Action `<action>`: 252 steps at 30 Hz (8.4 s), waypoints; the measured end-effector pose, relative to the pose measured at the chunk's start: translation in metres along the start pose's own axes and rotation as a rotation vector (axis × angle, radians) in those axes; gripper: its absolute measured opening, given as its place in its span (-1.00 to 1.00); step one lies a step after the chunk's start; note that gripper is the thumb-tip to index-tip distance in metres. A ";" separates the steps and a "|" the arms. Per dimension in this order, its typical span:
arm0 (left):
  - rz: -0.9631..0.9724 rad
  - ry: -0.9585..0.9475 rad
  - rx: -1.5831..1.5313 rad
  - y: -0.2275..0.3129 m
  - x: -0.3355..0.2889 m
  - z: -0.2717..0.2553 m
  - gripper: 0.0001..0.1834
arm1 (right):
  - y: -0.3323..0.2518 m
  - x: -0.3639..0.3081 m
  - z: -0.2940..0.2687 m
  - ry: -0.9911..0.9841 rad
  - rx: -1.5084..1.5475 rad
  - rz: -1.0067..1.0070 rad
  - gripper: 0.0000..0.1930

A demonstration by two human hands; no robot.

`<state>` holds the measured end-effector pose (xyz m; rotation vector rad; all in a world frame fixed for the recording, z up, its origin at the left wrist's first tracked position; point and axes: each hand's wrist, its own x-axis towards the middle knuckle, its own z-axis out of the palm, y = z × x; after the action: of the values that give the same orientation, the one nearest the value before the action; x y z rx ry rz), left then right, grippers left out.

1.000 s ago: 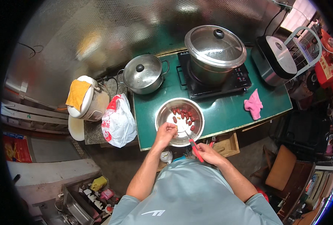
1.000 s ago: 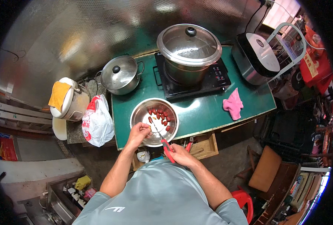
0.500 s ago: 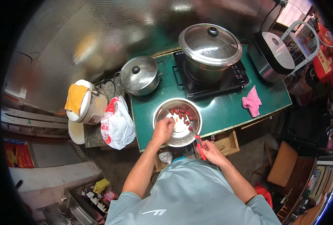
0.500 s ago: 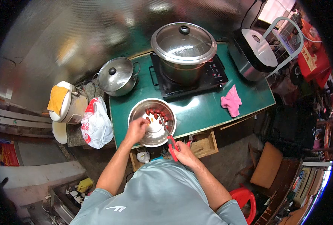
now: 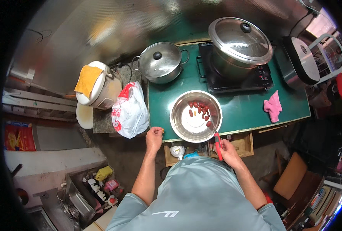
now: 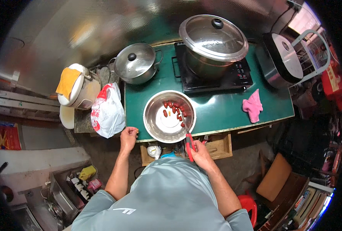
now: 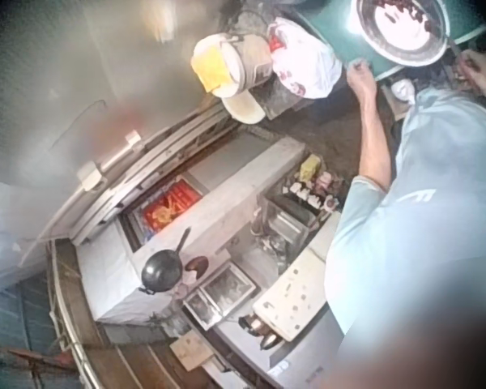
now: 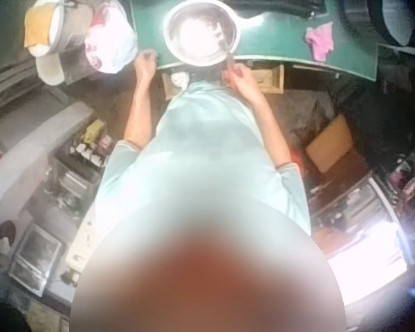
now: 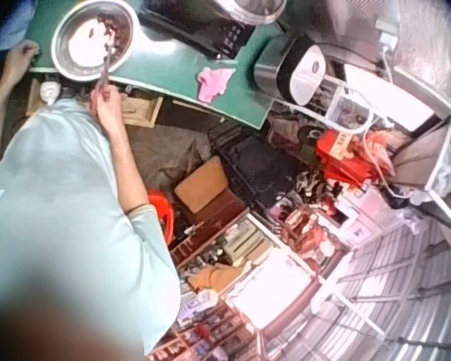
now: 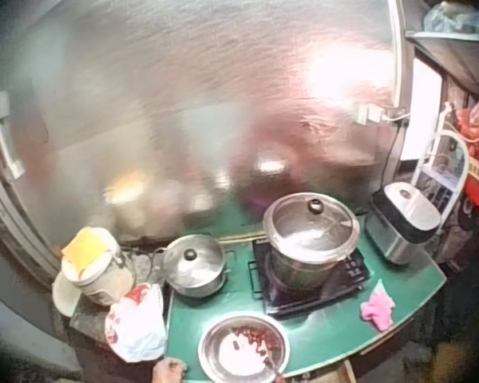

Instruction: Cutting dates into a bowl using scissors.

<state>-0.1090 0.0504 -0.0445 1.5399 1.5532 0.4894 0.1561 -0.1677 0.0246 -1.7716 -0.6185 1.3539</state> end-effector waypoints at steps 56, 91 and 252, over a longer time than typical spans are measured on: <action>-0.177 -0.526 -1.014 0.103 -0.027 0.075 -0.74 | -0.046 -0.015 0.013 -0.026 -0.631 -0.184 -0.40; 0.012 -0.315 -0.813 0.101 -0.045 0.083 -0.82 | -0.037 -0.003 0.007 -0.147 -0.428 -0.061 -0.55; -0.158 -0.590 -1.093 0.099 -0.035 0.076 -0.78 | -0.068 -0.015 0.023 -0.023 -0.690 -0.067 -0.39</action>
<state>0.0058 0.0110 0.0023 0.6031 0.6948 0.5797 0.1362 -0.1343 0.0866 -2.2364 -1.2565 1.1902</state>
